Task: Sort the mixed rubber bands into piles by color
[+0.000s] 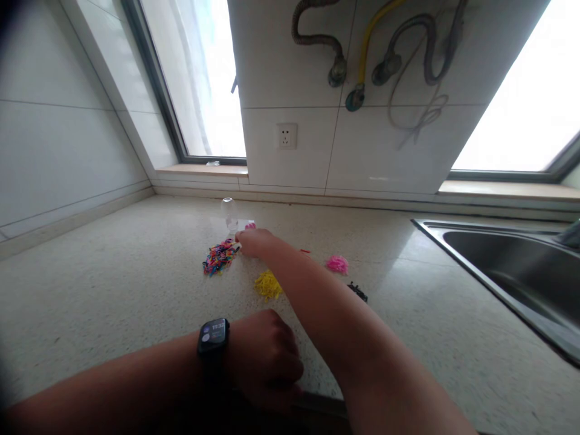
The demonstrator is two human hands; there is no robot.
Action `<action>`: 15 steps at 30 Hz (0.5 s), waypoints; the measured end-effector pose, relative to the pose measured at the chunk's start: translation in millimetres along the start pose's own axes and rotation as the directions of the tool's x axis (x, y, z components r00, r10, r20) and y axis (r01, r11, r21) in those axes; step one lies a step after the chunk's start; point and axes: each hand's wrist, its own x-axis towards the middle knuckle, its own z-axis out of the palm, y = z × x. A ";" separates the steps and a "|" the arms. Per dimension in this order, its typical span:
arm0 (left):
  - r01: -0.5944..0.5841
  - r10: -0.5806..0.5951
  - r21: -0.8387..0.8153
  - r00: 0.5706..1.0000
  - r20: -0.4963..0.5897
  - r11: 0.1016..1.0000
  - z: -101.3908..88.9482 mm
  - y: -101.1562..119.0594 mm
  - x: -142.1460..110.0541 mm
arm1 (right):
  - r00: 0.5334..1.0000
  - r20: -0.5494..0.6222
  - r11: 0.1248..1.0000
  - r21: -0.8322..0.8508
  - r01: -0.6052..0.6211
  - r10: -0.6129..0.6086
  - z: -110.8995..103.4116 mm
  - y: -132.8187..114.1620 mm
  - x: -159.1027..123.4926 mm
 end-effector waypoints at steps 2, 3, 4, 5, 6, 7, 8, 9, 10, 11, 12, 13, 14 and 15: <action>0.000 0.000 0.005 1.000 0.005 1.000 0.2 -0.2 -0.1 | 1.000 0.000 1.000 0.001 -0.018 0.018 -0.9 -1.2 2.1; 0.002 -0.002 0.007 1.000 0.009 1.000 0.2 -0.1 -0.1 | 1.000 0.000 1.000 -0.004 -0.029 0.029 -1.9 -2.1 2.4; 0.005 -0.006 0.012 1.000 0.014 1.000 0.1 0.0 0.0 | 0.999 -0.003 0.999 -0.011 -0.038 0.038 -2.9 -2.9 2.3; 0.008 -0.008 0.016 1.000 0.022 1.000 0.0 0.1 0.2 | 0.999 -0.010 0.999 -0.015 -0.038 0.038 -3.6 -3.6 1.8; 0.009 -0.010 0.021 1.000 0.028 1.000 -0.1 0.2 0.5 | 0.999 -0.018 0.999 -0.015 -0.032 0.031 -3.9 -3.8 1.0; 0.010 -0.010 0.026 0.999 0.034 1.000 -0.2 0.2 0.7 | 0.999 -0.026 1.000 -0.012 -0.023 0.022 -4.0 -3.5 -0.2; 0.010 -0.011 0.029 0.999 0.038 1.000 -0.3 0.3 1.0 | 0.999 -0.033 1.000 -0.010 -0.013 0.012 -3.8 -2.7 -1.8; 0.009 -0.010 0.027 0.999 0.040 1.000 -0.4 0.3 1.2 | 0.999 -0.040 1.000 -0.009 -0.002 0.002 -3.7 -1.4 -3.7; 0.007 -0.008 0.024 0.999 0.042 1.000 -0.5 0.2 1.4 | 0.999 -0.045 1.000 -0.010 0.007 -0.007 -3.7 0.4 -6.1; 0.009 -0.010 0.021 0.999 0.042 1.000 -0.5 0.0 1.5 | 0.999 -0.053 1.000 -0.012 0.012 -0.013 -4.2 2.7 -9.1; 0.010 -0.011 0.020 0.999 0.044 1.000 -0.5 -0.1 1.4 | 0.998 -0.063 1.000 -0.013 0.015 -0.016 -5.4 5.5 -12.8; 0.011 -0.012 0.019 0.999 0.046 1.000 -0.5 -0.3 1.2 | 0.997 -0.076 1.000 -0.009 0.020 -0.021 -7.3 8.8 -17.6; 0.013 -0.014 0.021 0.999 0.044 1.000 -0.4 -0.5 1.0 | 0.996 -0.090 1.000 0.001 0.027 -0.027 -10.1 12.9 -23.5; 0.014 -0.015 0.023 0.999 0.043 1.000 -0.3 -0.5 0.6 | 0.994 -0.106 0.999 0.021 0.035 -0.032 -13.8 17.8 -30.8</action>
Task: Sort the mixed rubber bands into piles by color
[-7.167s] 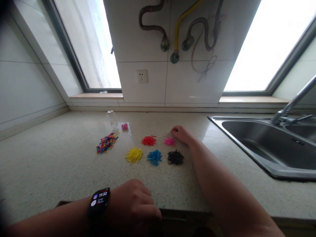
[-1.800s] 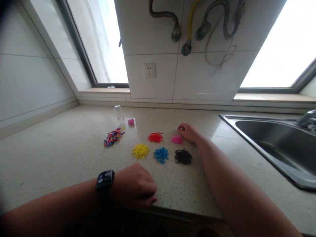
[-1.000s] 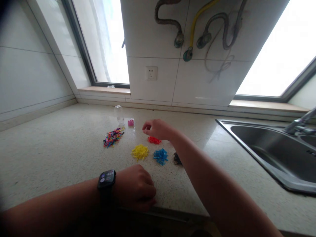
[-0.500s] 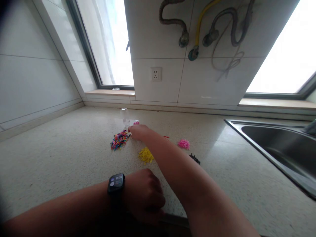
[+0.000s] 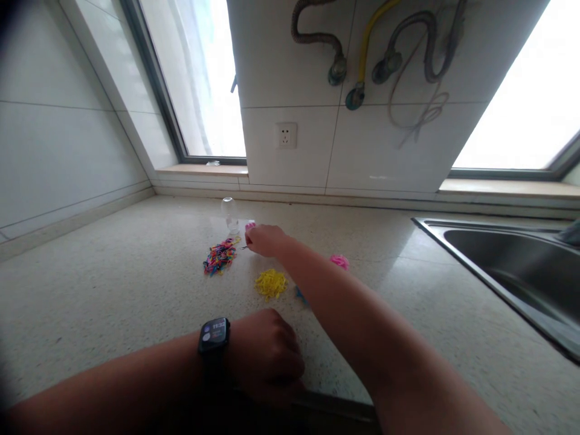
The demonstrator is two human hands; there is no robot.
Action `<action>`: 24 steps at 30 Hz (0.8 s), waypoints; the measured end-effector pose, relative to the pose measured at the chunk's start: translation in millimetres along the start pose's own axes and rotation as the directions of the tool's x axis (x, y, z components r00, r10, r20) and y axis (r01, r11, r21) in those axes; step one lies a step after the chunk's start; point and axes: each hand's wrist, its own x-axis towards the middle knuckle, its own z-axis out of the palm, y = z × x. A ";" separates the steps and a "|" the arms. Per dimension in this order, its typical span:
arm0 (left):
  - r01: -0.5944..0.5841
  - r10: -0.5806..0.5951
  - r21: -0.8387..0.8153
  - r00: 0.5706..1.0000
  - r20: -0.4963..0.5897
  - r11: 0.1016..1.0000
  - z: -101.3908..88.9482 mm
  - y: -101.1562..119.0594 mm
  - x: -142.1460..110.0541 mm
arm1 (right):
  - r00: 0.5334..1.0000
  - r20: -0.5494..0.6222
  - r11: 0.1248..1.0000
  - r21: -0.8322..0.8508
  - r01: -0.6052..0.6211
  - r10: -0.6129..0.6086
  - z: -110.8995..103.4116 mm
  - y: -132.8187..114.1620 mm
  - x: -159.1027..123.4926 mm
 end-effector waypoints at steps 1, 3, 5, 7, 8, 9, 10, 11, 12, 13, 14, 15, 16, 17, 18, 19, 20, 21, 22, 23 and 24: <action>0.002 -0.002 0.001 1.000 -0.003 1.000 0.1 0.1 -0.3 | 1.000 -0.016 0.999 0.031 0.006 -0.006 -5.4 5.4 -8.4; 0.007 -0.007 0.002 1.000 -0.007 1.000 0.1 0.6 -0.8 | 0.999 -0.035 0.991 0.134 0.020 -0.016 -17.8 19.4 -29.6; 0.022 -0.022 0.012 1.000 -0.006 1.000 -0.4 1.8 -0.7 | 1.000 -0.020 0.960 0.278 0.012 -0.007 -30.0 37.6 -56.8; 0.034 -0.034 0.022 0.999 0.003 0.999 -1.1 2.9 -0.3 | 0.999 0.031 0.906 0.420 -0.042 0.032 -38.7 59.1 -89.2; 0.035 -0.035 0.023 0.999 0.009 0.999 -1.3 3.4 0.0 | 0.996 0.070 0.874 0.480 -0.078 0.050 -41.1 70.5 -106.8; 0.032 -0.032 0.021 0.999 0.014 0.999 -1.2 3.7 0.3 | 0.990 0.115 0.842 0.523 -0.133 0.085 -41.9 81.9 -125.0; 0.028 -0.029 0.017 0.999 0.017 0.999 -1.0 3.8 0.4 | 0.980 0.152 0.806 0.559 -0.193 0.129 -41.3 92.8 -143.5; 0.026 -0.026 0.014 1.000 0.016 1.000 -0.5 3.8 0.4 | 0.969 0.179 0.773 0.585 -0.245 0.172 -39.6 103.1 -161.7; 0.025 -0.025 0.012 1.000 0.010 1.000 0.2 3.7 0.3 | 0.958 0.205 0.752 0.593 -0.286 0.202 -37.1 112.4 -179.3; 0.027 -0.027 0.012 1.000 0.003 1.000 1.0 3.5 0.1 | 0.946 0.234 0.730 0.603 -0.322 0.224 -34.4 120.6 -195.5; 0.030 -0.030 0.014 1.000 -0.001 0.999 1.8 3.4 -0.1 | 0.929 0.280 0.695 0.618 -0.367 0.242 -31.9 127.7 -209.9; 0.032 -0.032 0.016 0.999 -0.003 0.999 2.5 3.3 -0.3 | 0.908 0.343 0.666 0.623 -0.411 0.240 -29.9 133.7 -222.0; 0.034 -0.034 0.017 0.999 -0.003 0.999 3.0 3.3 -0.4 | 0.890 0.390 0.649 0.618 -0.444 0.237 -28.7 138.6 -231.7; 0.036 -0.036 0.014 0.999 -0.001 0.999 3.3 3.5 -0.4 | 0.880 0.413 0.640 0.615 -0.461 0.237 -28.1 142.6 -238.9; 0.038 -0.038 0.011 0.999 0.002 0.999 3.4 3.8 -0.4 | 0.877 0.417 0.642 0.609 -0.465 0.240 -28.1 145.8 -243.7; 0.040 -0.040 0.010 0.999 0.005 0.999 3.3 4.1 -0.2 | 0.879 0.409 0.650 0.602 -0.463 0.246 -28.4 148.1 -246.7; 0.043 -0.043 0.011 0.999 0.008 0.999 3.1 4.6 0.0 | 0.880 0.402 0.657 0.597 -0.460 0.252 -28.6 149.6 -248.1; 0.046 -0.046 0.015 0.999 0.012 0.999 2.8 5.0 0.2 | 0.876 0.410 0.657 0.592 -0.466 0.252 -28.6 150.5 -248.5; 0.048 -0.048 0.021 0.999 0.018 0.999 2.6 5.4 0.4 | 0.864 0.436 0.649 0.586 -0.484 0.251 -28.3 150.8 -248.4; 0.049 -0.050 0.027 0.998 0.023 0.998 2.4 5.8 0.5 | 0.848 0.469 0.637 0.581 -0.507 0.247 -27.6 150.6 -247.9; 0.052 -0.052 0.034 0.998 0.027 0.998 2.2 6.1 0.6 | 0.834 0.495 0.624 0.578 -0.526 0.245 -26.6 150.1 -247.4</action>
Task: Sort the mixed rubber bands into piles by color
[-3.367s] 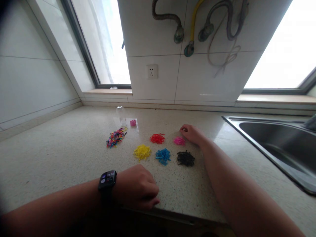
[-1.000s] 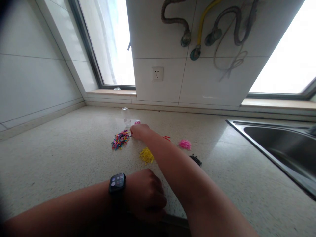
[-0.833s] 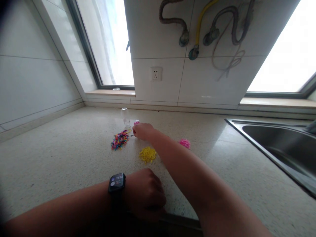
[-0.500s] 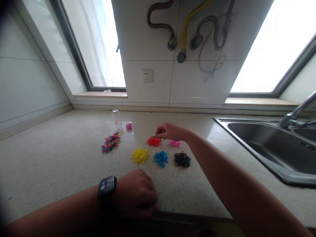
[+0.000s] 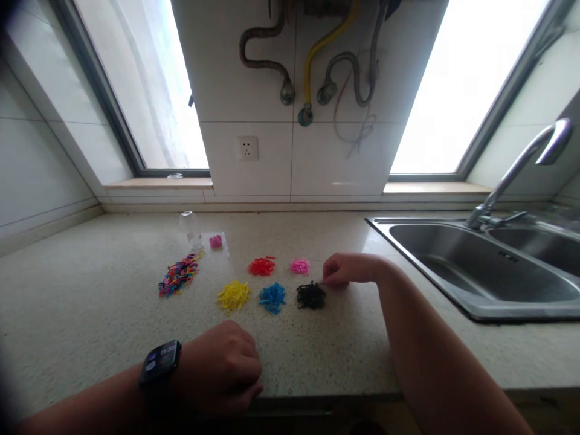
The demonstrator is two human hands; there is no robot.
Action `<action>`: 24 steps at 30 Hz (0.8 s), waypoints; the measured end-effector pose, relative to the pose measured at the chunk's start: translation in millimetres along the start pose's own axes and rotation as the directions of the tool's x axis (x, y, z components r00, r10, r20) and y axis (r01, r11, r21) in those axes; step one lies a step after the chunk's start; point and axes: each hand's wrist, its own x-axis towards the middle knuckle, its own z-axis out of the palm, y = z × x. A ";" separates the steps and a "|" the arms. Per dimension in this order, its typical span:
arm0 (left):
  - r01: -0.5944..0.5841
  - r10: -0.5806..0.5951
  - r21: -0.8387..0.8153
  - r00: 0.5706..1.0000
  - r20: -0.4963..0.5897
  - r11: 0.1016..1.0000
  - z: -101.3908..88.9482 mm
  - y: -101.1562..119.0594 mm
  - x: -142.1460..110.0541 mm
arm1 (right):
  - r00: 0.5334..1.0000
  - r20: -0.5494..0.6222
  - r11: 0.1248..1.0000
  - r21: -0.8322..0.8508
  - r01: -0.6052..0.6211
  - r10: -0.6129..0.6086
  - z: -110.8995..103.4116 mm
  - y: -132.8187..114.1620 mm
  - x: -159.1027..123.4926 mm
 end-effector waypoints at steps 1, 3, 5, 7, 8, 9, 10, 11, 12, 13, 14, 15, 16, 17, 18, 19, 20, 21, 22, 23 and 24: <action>0.002 -0.002 0.005 1.000 0.003 1.000 -0.1 0.3 0.1 | 1.000 0.011 1.000 0.008 -0.013 0.013 1.2 0.0 0.8; 0.006 -0.006 0.011 1.000 0.003 1.000 0.0 0.6 0.4 | 1.000 0.009 1.000 0.002 -0.023 0.023 3.4 0.0 2.0; 0.011 -0.011 0.012 1.000 0.003 1.000 0.0 0.7 0.7 | 1.000 0.005 1.000 -0.022 -0.022 0.023 4.6 -0.3 2.4; 0.015 -0.015 0.010 1.000 0.005 1.000 0.0 0.8 0.9 | 1.000 0.010 0.999 -0.044 -0.025 0.026 4.5 -1.1 1.6; 0.015 -0.015 0.010 1.000 0.008 1.000 0.0 0.8 0.8 | 1.000 0.016 0.998 -0.052 -0.025 0.026 4.1 -1.8 0.8; 0.014 -0.014 0.010 1.000 0.013 1.000 0.0 0.9 0.6 | 0.999 0.023 0.998 -0.059 -0.025 0.026 3.6 -2.5 -0.2; 0.014 -0.014 0.012 1.000 0.016 1.000 0.1 1.0 0.3 | 0.999 0.035 0.997 -0.066 -0.027 0.029 3.1 -3.3 -1.4; 0.014 -0.014 0.016 1.000 0.016 1.000 0.2 1.0 0.0 | 0.998 0.047 0.997 -0.077 -0.031 0.035 2.5 -3.9 -2.6; 0.013 -0.013 0.019 1.000 0.016 1.000 0.4 1.1 -0.4 | 0.997 0.060 0.996 -0.086 -0.037 0.043 2.0 -4.4 -3.6; 0.011 -0.012 0.022 1.000 0.015 1.000 0.7 1.1 -0.7 | 0.996 0.072 0.995 -0.094 -0.045 0.052 1.6 -4.4 -4.2; 0.010 -0.010 0.024 1.000 0.011 1.000 0.9 1.1 -0.9 | 0.995 0.078 0.994 -0.098 -0.052 0.060 1.3 -4.1 -4.4; 0.008 -0.008 0.024 1.000 0.009 1.000 1.1 1.0 -1.0 | 0.995 0.077 0.994 -0.096 -0.058 0.066 1.1 -3.3 -4.1; 0.005 -0.005 0.023 1.000 0.010 1.000 1.1 1.0 -1.0 | 0.995 0.067 0.994 -0.087 -0.062 0.068 1.0 -2.2 -3.3; 0.004 -0.005 0.021 1.000 0.013 1.000 1.0 0.9 -0.9 | 0.996 0.053 0.995 -0.074 -0.065 0.069 0.9 -0.8 -2.0; 0.007 -0.007 0.021 1.000 0.015 1.000 0.7 0.8 -0.6 | 0.997 0.036 0.996 -0.062 -0.068 0.070 0.8 0.8 -0.5; 0.010 -0.010 0.021 1.000 0.017 1.000 0.3 0.8 -0.4 | 0.997 0.020 0.996 -0.053 -0.072 0.074 0.8 2.4 1.3; 0.014 -0.014 0.020 1.000 0.019 1.000 -0.2 0.8 -0.1 | 0.997 0.004 0.996 -0.046 -0.076 0.076 0.7 4.0 3.1; 0.016 -0.016 0.019 1.000 0.021 1.000 -0.7 0.8 0.1 | 0.997 -0.009 0.996 -0.041 -0.080 0.080 0.6 5.6 4.9; 0.017 -0.018 0.017 1.000 0.021 1.000 -1.2 0.9 0.3 | 0.996 -0.018 0.996 -0.034 -0.083 0.083 0.4 7.1 6.5; 0.018 -0.018 0.016 1.000 0.021 1.000 -1.7 1.1 0.4 | 0.996 -0.024 0.996 -0.025 -0.086 0.085 0.1 8.4 7.7; 0.016 -0.017 0.015 1.000 0.023 1.000 -2.1 1.4 0.5 | 0.996 -0.027 0.996 -0.014 -0.084 0.084 -0.1 9.4 8.7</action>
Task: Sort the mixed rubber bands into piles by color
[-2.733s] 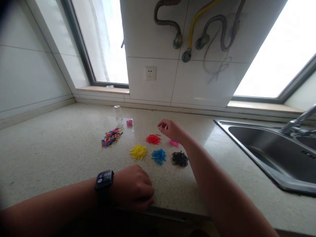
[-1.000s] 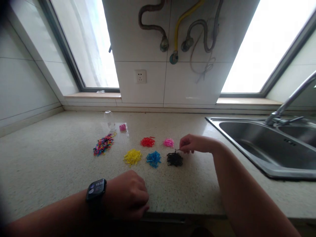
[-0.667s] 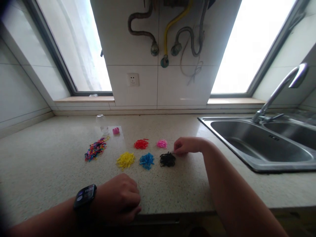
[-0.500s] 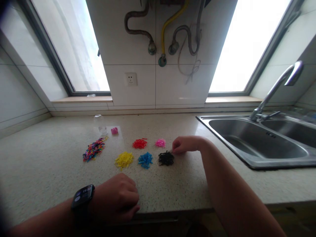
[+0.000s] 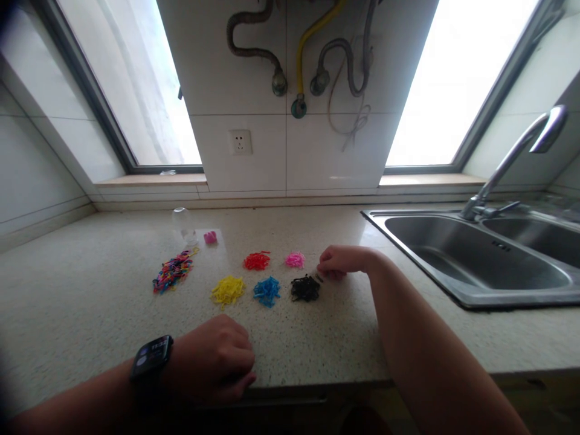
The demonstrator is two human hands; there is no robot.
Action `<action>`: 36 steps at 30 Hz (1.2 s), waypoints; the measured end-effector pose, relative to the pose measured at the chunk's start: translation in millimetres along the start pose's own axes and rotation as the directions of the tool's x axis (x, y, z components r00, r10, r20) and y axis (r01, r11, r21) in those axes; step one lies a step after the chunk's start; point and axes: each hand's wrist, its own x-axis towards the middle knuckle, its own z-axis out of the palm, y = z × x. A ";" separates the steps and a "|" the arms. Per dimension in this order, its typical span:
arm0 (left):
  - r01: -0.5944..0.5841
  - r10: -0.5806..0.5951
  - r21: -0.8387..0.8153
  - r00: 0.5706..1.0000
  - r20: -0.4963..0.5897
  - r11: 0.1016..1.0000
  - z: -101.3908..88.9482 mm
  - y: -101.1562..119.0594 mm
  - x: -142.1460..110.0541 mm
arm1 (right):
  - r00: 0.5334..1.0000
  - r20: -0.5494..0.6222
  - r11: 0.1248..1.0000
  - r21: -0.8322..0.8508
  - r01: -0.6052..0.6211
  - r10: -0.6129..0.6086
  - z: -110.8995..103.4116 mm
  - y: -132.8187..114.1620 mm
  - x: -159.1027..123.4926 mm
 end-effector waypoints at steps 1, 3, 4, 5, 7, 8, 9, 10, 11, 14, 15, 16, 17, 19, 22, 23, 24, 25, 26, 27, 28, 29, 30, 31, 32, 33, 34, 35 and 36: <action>-0.001 0.001 -0.001 1.000 0.002 1.000 -0.3 0.3 0.0 | 1.000 0.000 1.000 0.010 0.004 -0.004 -0.2 0.6 0.6; 0.001 -0.001 0.000 1.000 0.002 1.000 -0.6 0.6 0.0 | 1.000 0.002 1.000 0.019 0.010 -0.010 -0.4 0.5 0.7; 0.001 -0.001 0.001 1.000 0.001 1.000 -0.5 0.6 0.1 | 1.000 0.000 1.000 0.017 0.010 -0.010 -0.3 -0.3 0.2; 0.002 -0.002 0.000 1.000 0.000 1.000 -0.4 0.5 0.1 | 1.000 -0.003 1.000 0.012 0.007 -0.007 -0.1 -1.5 -0.5; 0.001 -0.001 -0.001 1.000 -0.004 1.000 0.1 0.1 0.3 | 1.000 -0.012 1.000 0.001 -0.004 0.004 0.8 -4.5 -2.1; -0.001 0.001 -0.002 1.000 -0.004 1.000 0.4 -0.2 0.4 | 1.000 -0.015 1.000 -0.005 -0.006 0.006 1.4 -6.1 -2.7; -0.001 0.001 -0.004 1.000 -0.003 1.000 0.5 -0.5 0.5 | 1.000 -0.017 1.000 -0.010 -0.002 0.002 2.1 -7.4 -3.1; 0.000 0.000 -0.004 1.000 0.000 1.000 0.5 -0.6 0.6 | 1.000 -0.015 1.000 -0.014 0.007 -0.007 2.7 -8.5 -3.2; 0.001 -0.001 -0.005 1.000 0.003 1.000 0.5 -0.7 0.6 | 1.000 -0.010 1.000 -0.015 0.019 -0.019 3.3 -9.3 -3.1; 0.003 -0.003 -0.009 1.000 0.007 1.000 0.0 -0.5 0.7 | 0.999 0.009 0.999 -0.002 0.046 -0.046 4.2 -10.0 -2.7; 0.004 -0.004 -0.010 1.000 0.005 1.000 -0.2 -0.5 0.7 | 0.999 0.015 0.999 0.005 0.046 -0.046 4.1 -9.8 -2.6; 0.003 -0.003 -0.011 1.000 0.004 1.000 -0.3 -0.5 0.5 | 0.999 0.020 0.999 0.009 0.042 -0.042 3.8 -9.3 -2.6; 0.002 -0.001 -0.012 1.000 0.004 1.000 -0.4 -0.5 0.4 | 0.999 0.024 0.999 0.012 0.036 -0.037 3.3 -8.4 -2.4; 0.002 -0.002 -0.014 1.000 0.005 1.000 -0.6 -0.4 -0.1 | 0.999 0.020 0.999 0.020 0.035 -0.035 1.9 -5.7 -1.1; 0.009 -0.009 -0.015 1.000 0.006 1.000 -1.1 -0.2 -0.6 | 0.997 -0.066 0.998 0.040 0.043 -0.040 0.4 -0.1 4.8; 0.011 -0.011 -0.015 1.000 0.006 1.000 -1.2 -0.1 -0.6 | 0.993 -0.109 0.998 0.042 0.037 -0.032 0.3 1.8 7.8; 0.012 -0.012 -0.015 1.000 0.007 1.000 -1.3 -0.1 -0.5 | 0.988 -0.151 0.999 0.041 0.025 -0.019 0.5 3.4 11.0; 0.012 -0.012 -0.016 1.000 0.007 1.000 -1.4 0.0 -0.4 | 0.983 -0.186 0.999 0.037 0.011 -0.003 0.8 4.9 14.2; 0.011 -0.011 -0.017 1.000 0.008 1.000 -1.4 0.0 -0.3 | 0.977 -0.211 0.999 0.034 -0.003 0.010 1.2 6.2 17.3; 0.011 -0.011 -0.019 1.000 0.006 1.000 -1.3 0.0 -0.3 | 0.973 -0.229 0.999 0.033 -0.012 0.019 1.5 7.5 19.9; 0.010 -0.010 -0.021 1.000 0.003 1.000 -1.3 0.0 -0.3 | 0.970 -0.242 0.999 0.034 -0.014 0.022 1.9 8.7 22.1; 0.009 -0.009 -0.023 1.000 -0.001 1.000 -1.3 0.0 -0.3 | 0.967 -0.253 0.999 0.038 -0.013 0.022 2.1 9.9 23.9; 0.008 -0.008 -0.025 1.000 -0.004 1.000 -1.4 0.1 -0.4 | 0.965 -0.262 0.999 0.043 -0.012 0.023 2.2 11.1 25.1; 0.007 -0.007 -0.026 1.000 -0.006 1.000 -1.6 0.1 -0.5 | 0.963 -0.270 0.999 0.048 -0.011 0.023 2.2 12.1 25.8; 0.006 -0.006 -0.026 1.000 -0.006 1.000 -1.7 0.1 -0.5 | 0.962 -0.273 0.999 0.050 -0.010 0.023 2.3 12.8 26.3; 0.005 -0.005 -0.026 1.000 -0.007 1.000 -1.9 0.1 -0.6 | 0.961 -0.274 0.999 0.051 -0.009 0.023 2.3 13.2 26.4; 0.003 -0.004 -0.026 1.000 -0.008 1.000 -2.1 0.1 -0.6 | 0.961 -0.274 0.999 0.050 -0.009 0.023 2.3 13.1 26.3; 0.004 -0.004 -0.026 1.000 -0.008 1.000 -2.2 0.0 -0.7 | 0.962 -0.273 0.999 0.048 -0.012 0.024 2.4 12.6 26.1; 0.004 -0.004 -0.027 1.000 -0.008 1.000 -2.3 -0.1 -0.7 | 0.962 -0.273 0.999 0.048 -0.017 0.029 2.6 11.6 25.7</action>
